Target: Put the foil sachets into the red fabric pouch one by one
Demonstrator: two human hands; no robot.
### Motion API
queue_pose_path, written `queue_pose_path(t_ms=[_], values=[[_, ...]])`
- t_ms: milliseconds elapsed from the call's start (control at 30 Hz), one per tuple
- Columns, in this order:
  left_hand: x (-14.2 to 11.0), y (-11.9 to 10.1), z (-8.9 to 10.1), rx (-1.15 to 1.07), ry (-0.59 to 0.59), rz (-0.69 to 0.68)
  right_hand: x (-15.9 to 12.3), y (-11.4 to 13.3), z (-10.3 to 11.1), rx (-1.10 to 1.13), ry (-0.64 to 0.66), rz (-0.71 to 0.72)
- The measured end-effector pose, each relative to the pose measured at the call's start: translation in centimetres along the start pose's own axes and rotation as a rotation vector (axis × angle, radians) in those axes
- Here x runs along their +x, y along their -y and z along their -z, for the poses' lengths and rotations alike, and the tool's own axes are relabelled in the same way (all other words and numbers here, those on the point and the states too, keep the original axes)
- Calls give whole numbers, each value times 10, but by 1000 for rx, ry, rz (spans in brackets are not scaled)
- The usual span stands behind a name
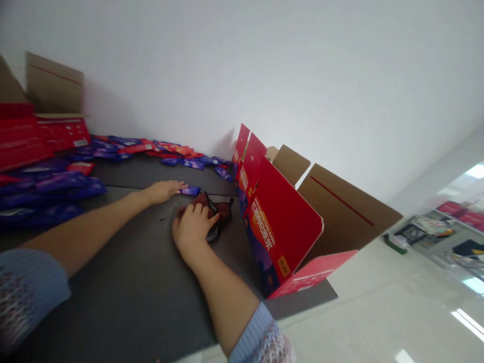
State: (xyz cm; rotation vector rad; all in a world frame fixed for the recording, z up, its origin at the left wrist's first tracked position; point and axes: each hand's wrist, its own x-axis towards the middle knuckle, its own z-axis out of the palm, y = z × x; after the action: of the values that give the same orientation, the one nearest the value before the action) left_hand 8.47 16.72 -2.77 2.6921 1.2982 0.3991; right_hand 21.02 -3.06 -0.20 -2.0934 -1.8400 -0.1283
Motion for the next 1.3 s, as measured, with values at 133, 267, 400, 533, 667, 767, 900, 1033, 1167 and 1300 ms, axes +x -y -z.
queue_pose_path(t_ms=[133, 267, 400, 533, 667, 767, 900, 1033, 1167, 1300], values=[[-62, 35, 16, -18, -25, -48, 2, -9, 5, 112, -82, -53], [-114, 54, 29, -240, -62, -48, 3, -16, 11, 205, -137, -94], [-142, 39, 43, -422, 106, -44, 0, -16, 8, 127, -112, -117], [-156, 9, 46, -432, 239, -164, 1, -17, 1, 76, -111, -127], [-159, -5, 31, -285, 152, -165, 10, -26, 1, 289, -185, -54], [-153, -7, 19, -184, 77, -112, 12, -26, 3, 435, -235, 22], [-143, -16, 21, -55, 67, -156, 3, -14, 4, 502, -231, 131], [-139, -27, 29, -8, 151, -40, -10, -4, 7, 608, -201, 267], [-139, -28, 27, 26, 236, 74, -16, -3, 8, 694, -160, 325], [-144, -28, 22, 14, 84, 92, -13, -1, 1, 669, 14, 485]])
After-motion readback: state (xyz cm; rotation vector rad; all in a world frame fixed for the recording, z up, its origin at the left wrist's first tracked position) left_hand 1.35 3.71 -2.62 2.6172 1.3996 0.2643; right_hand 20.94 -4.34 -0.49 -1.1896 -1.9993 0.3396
